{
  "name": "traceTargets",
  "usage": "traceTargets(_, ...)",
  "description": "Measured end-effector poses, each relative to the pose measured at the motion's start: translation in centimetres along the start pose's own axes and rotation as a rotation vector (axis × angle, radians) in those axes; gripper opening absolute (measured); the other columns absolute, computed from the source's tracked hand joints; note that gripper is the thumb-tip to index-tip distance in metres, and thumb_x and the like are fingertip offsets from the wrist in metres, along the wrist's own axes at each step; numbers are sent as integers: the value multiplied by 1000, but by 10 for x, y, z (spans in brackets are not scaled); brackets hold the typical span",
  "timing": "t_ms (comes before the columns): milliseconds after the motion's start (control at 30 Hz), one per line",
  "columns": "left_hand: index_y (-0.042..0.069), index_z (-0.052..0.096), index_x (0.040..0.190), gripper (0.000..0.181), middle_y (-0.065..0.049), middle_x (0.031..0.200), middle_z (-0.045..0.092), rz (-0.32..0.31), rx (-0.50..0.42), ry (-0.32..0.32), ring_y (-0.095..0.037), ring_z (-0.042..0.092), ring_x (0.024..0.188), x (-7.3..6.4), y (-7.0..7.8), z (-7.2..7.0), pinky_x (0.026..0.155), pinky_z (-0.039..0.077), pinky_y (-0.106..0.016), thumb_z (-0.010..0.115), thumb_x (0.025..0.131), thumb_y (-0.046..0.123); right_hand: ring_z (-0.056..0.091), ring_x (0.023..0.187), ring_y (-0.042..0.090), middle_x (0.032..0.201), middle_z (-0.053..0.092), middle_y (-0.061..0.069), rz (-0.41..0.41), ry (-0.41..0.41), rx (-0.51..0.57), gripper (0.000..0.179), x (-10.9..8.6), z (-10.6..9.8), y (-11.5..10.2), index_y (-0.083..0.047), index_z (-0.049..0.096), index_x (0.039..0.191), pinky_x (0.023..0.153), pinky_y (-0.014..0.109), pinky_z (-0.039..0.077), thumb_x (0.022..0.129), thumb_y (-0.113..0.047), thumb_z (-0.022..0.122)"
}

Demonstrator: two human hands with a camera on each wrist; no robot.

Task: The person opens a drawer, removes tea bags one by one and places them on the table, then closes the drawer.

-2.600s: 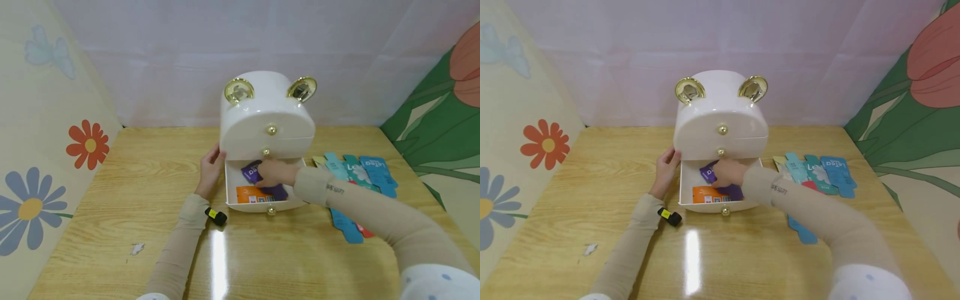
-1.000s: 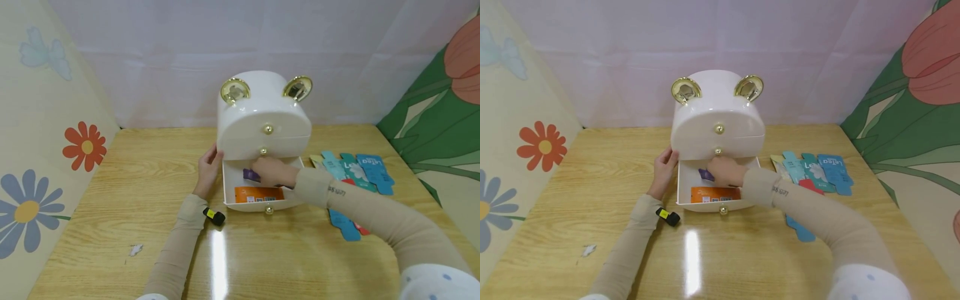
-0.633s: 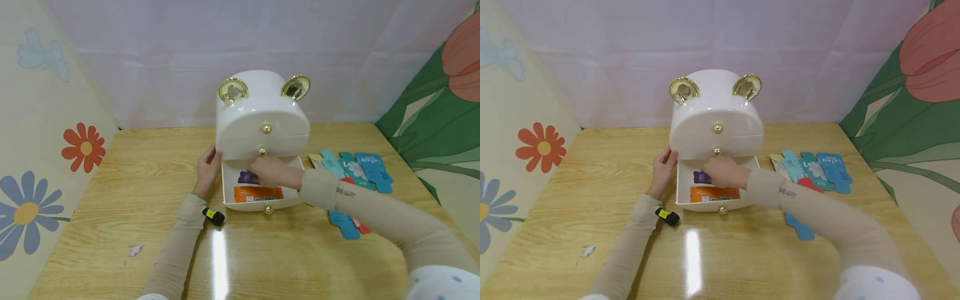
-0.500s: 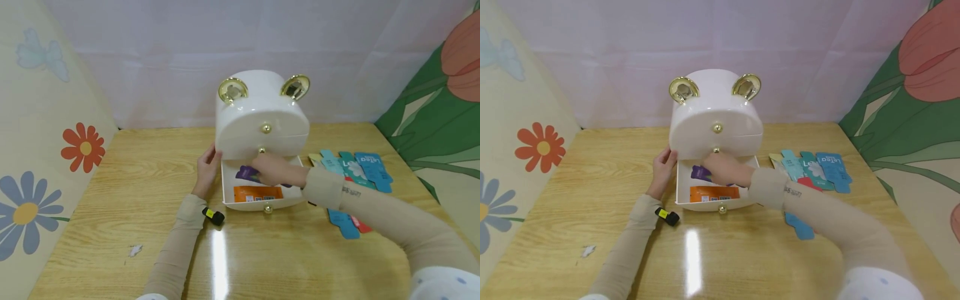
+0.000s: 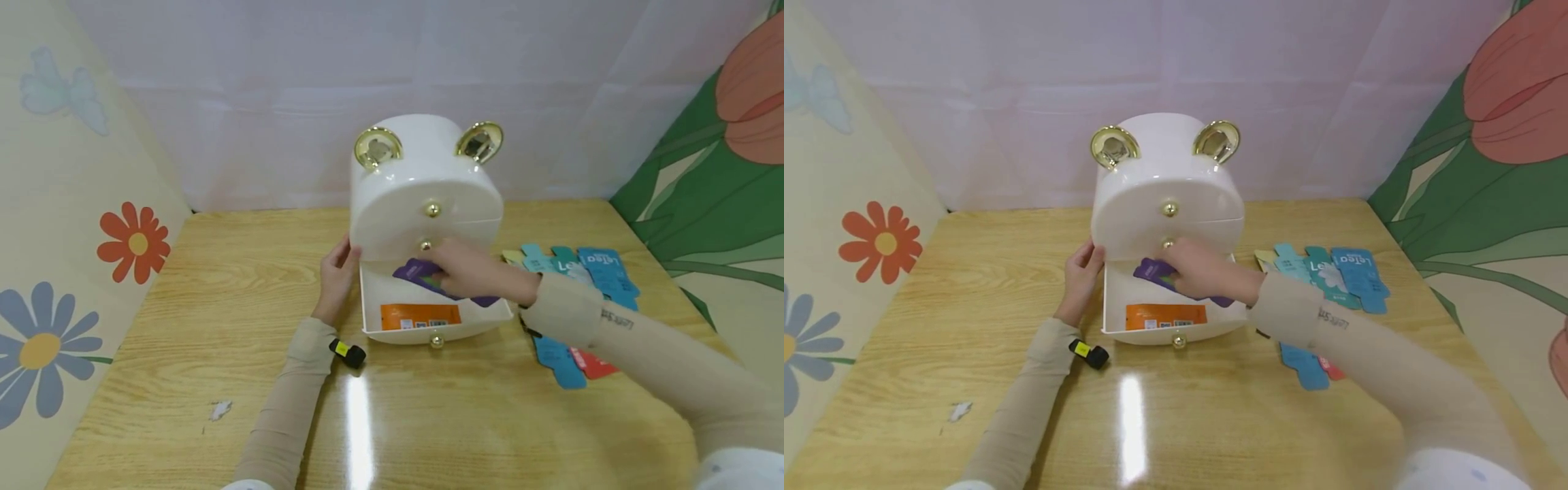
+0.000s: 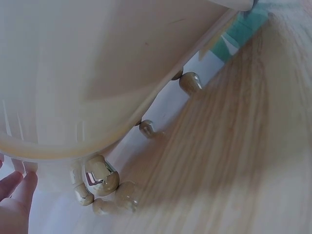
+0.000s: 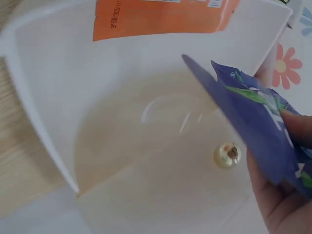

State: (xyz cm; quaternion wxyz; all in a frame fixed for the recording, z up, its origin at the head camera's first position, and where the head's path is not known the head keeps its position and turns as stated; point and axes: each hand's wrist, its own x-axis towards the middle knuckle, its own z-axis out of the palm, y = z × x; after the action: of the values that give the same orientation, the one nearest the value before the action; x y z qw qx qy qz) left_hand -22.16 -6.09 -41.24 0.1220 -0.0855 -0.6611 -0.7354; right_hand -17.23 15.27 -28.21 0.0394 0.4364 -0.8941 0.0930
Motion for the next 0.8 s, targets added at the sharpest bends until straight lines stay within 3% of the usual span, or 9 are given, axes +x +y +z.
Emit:
traceTargets(167, -3, 44, 131, 67, -17, 134, 44, -1, -22, 1, -26, 45, 120, 0, 0, 1, 99, 39, -30, 57, 82, 41, 57, 78, 26, 96, 63, 14, 20, 59, 41, 39, -20, -13, 8, 2, 61, 108, 66, 38, 49, 70, 10, 62)
traceTargets(267, -4, 44, 131, 64, -17, 134, 44, -4, -36, 3, -26, 45, 120, 0, -1, 1, 99, 38, -29, 57, 83, 37, 57, 78, 26, 98, 63, 15, 61, 80, 50, 42, -34, -21, 12, 2, 59, 112, 65, 40, 48, 71, 10, 63)
traceTargets(600, -4, 44, 130, 49, -17, 134, 45, 1, -48, 5, -24, 45, 121, 0, -1, 0, 98, 39, -28, 55, 90, 21, 52, 61, 14, 80, 65, 10, 270, 20, 62, 22, -78, -42, 32, 3, 62, 98, 52, 30, 43, 76, 5, 63)
traceTargets(800, -3, 44, 131, 58, -16, 135, 44, -6, -41, 0, -24, 45, 120, 0, -2, 0, 98, 39, -27, 58, 87, 32, 49, 57, 10, 72, 62, 4, 308, 31, 26, 22, -107, -37, 58, 5, 61, 97, 49, 28, 40, 76, 4, 64)
